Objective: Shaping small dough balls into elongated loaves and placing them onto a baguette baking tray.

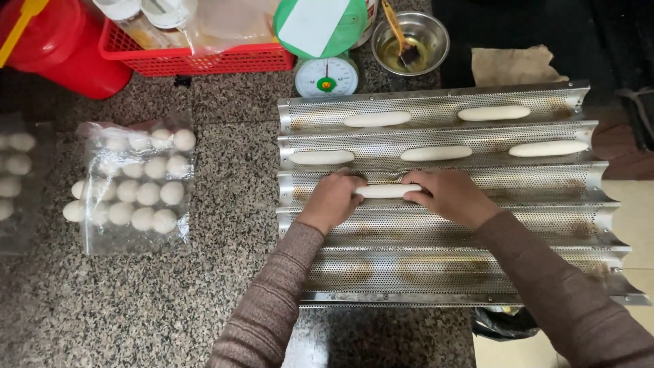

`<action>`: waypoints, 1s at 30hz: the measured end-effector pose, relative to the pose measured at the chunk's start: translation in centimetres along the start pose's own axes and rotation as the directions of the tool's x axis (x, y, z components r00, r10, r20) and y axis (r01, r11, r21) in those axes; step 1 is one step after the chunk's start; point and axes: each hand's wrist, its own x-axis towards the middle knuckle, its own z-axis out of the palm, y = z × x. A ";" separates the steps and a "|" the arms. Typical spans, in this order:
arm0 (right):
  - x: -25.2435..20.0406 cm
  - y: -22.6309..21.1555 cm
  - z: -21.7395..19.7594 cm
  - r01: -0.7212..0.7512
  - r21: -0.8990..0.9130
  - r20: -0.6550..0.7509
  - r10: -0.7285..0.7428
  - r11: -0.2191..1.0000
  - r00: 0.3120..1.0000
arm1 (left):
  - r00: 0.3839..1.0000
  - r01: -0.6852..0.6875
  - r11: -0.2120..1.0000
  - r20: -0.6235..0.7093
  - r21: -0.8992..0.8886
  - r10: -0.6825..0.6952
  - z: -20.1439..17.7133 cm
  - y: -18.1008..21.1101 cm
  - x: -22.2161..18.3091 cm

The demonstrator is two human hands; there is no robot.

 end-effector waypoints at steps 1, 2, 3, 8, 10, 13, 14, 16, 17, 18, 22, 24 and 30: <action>-0.3 -0.2 -0.4 -0.003 -0.002 0.000 0.003 1.000 1.000 | 1.000 -0.003 1.000 0.000 -0.002 0.003 0.4 -0.3 0.1; -0.6 -0.5 -0.7 -0.042 -0.005 0.018 0.042 0.999 0.999 | 1.000 0.013 0.998 0.001 0.063 -0.013 0.7 -0.6 0.0; -1.0 -0.9 -1.0 -0.081 -0.010 0.036 0.081 0.997 0.996 | 1.000 0.028 0.991 0.001 0.128 -0.028 1.0 -0.9 -0.2; -3.4 -1.6 -0.6 -0.039 -0.082 -0.030 0.036 0.996 0.999 | 0.983 -0.163 0.960 -0.042 0.230 0.177 -0.6 1.8 -5.4; -4.4 -1.9 -0.2 -0.032 -0.100 -0.049 0.027 0.995 0.998 | 0.971 -0.229 0.949 -0.023 0.219 0.239 -2.0 3.0 -8.1; -5.3 -2.9 0.6 -0.095 -0.049 -0.194 0.084 0.994 0.977 | 0.964 -0.194 0.976 -0.167 0.102 0.209 -4.8 3.9 -12.2; -5.3 -3.4 1.2 -0.085 -0.079 -0.235 0.064 0.993 0.970 | 0.961 -0.161 0.987 -0.225 0.028 0.163 -5.5 3.7 -13.9; -5.5 -5.6 1.9 -0.070 -0.120 -0.276 0.034 0.990 0.960 | 0.950 -0.131 0.990 -0.292 -0.051 0.111 -5.4 1.4 -16.9; -5.7 -7.3 2.1 -0.019 -0.096 -0.320 -0.013 0.995 0.947 | 0.887 -0.178 0.984 -0.434 0.000 0.160 -4.6 -0.7 -18.2; -5.6 -9.2 2.3 0.044 -0.074 -0.359 -0.067 0.996 0.931 | 0.800 -0.204 0.977 -0.565 0.059 0.201 -3.9 -3.0 -19.8; -3.8 -18.2 4.5 0.194 -0.002 -0.439 -0.175 0.981 0.881 | 0.724 -0.089 0.996 -0.688 -0.028 0.046 -7.1 -9.5 -28.1; -2.0 -22.7 6.9 0.391 0.020 -0.536 -0.320 0.920 0.781 | 0.644 -0.001 0.994 -0.760 -0.113 -0.086 -8.4 -14.0 -31.6; 3.7 -34.9 21.6 0.499 0.329 -0.342 -0.391 0.802 0.854 | 0.602 0.178 0.960 -0.748 -0.217 -0.281 -12.3 -27.8 -39.5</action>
